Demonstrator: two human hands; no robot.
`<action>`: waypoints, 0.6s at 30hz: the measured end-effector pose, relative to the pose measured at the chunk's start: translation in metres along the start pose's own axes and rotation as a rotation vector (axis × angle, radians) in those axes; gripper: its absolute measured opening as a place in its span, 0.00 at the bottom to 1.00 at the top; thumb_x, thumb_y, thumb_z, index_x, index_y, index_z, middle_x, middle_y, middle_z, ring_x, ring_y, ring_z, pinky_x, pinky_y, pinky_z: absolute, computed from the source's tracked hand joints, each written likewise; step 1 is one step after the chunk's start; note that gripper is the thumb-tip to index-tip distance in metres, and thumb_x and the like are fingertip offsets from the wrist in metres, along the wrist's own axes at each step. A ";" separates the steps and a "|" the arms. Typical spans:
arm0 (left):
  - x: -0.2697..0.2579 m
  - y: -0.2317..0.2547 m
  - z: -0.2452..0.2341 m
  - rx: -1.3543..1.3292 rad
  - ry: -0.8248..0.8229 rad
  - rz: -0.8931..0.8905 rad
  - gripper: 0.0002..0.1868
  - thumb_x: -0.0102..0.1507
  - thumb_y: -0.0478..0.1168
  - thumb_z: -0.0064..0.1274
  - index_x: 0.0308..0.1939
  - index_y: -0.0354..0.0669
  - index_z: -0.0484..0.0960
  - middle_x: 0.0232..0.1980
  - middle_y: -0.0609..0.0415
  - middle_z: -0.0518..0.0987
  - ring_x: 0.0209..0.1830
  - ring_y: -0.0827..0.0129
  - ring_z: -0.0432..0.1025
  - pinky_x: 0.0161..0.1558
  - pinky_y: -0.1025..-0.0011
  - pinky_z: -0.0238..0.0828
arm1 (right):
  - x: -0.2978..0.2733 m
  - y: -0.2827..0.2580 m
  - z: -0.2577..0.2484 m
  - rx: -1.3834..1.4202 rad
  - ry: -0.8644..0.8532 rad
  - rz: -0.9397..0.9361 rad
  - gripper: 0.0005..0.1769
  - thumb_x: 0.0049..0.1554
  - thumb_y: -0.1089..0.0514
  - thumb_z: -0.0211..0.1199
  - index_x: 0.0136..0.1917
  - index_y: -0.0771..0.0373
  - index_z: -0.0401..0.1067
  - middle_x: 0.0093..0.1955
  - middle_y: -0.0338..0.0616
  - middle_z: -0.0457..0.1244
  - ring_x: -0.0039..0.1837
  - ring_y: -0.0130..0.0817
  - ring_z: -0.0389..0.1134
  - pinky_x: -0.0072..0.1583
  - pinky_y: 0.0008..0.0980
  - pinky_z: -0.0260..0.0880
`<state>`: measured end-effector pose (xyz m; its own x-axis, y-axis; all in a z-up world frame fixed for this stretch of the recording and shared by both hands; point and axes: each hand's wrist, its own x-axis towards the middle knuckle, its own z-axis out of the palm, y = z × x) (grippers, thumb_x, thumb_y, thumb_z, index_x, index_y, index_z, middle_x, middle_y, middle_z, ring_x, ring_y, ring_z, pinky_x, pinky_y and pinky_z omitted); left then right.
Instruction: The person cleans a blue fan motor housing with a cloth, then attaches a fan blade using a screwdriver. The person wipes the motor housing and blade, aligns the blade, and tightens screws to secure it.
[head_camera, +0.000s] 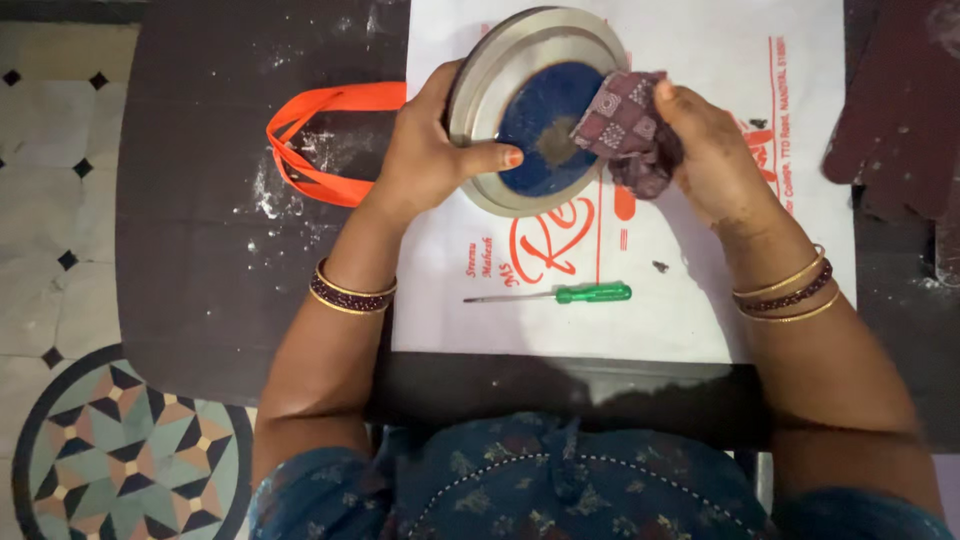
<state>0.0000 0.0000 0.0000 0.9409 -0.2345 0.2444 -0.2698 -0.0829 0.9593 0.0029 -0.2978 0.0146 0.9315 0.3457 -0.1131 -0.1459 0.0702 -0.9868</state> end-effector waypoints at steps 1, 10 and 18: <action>-0.005 0.004 0.003 0.046 0.011 0.016 0.45 0.52 0.46 0.76 0.67 0.32 0.70 0.59 0.43 0.83 0.60 0.64 0.78 0.64 0.67 0.76 | -0.002 0.001 0.002 0.015 -0.008 -0.017 0.34 0.70 0.40 0.44 0.70 0.73 0.64 0.60 0.51 0.68 0.59 0.36 0.73 0.62 0.34 0.77; -0.031 0.040 0.051 0.782 -0.116 0.642 0.32 0.58 0.36 0.64 0.68 0.55 0.78 0.72 0.55 0.73 0.70 0.55 0.72 0.65 0.63 0.71 | -0.005 0.011 -0.002 0.275 0.039 -0.055 0.29 0.68 0.45 0.52 0.69 0.72 0.66 0.65 0.51 0.67 0.66 0.37 0.70 0.71 0.37 0.70; -0.017 0.005 0.046 0.988 -0.086 0.830 0.24 0.69 0.40 0.53 0.70 0.60 0.76 0.77 0.60 0.66 0.79 0.57 0.60 0.74 0.57 0.69 | 0.018 0.030 -0.009 0.184 0.059 -0.306 0.26 0.65 0.62 0.57 0.75 0.69 0.61 0.73 0.47 0.61 0.73 0.33 0.64 0.76 0.33 0.65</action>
<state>-0.0267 -0.0413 -0.0057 0.4139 -0.6185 0.6680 -0.8343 -0.5512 0.0066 0.0178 -0.2977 -0.0178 0.9581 0.2282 0.1730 0.0906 0.3313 -0.9392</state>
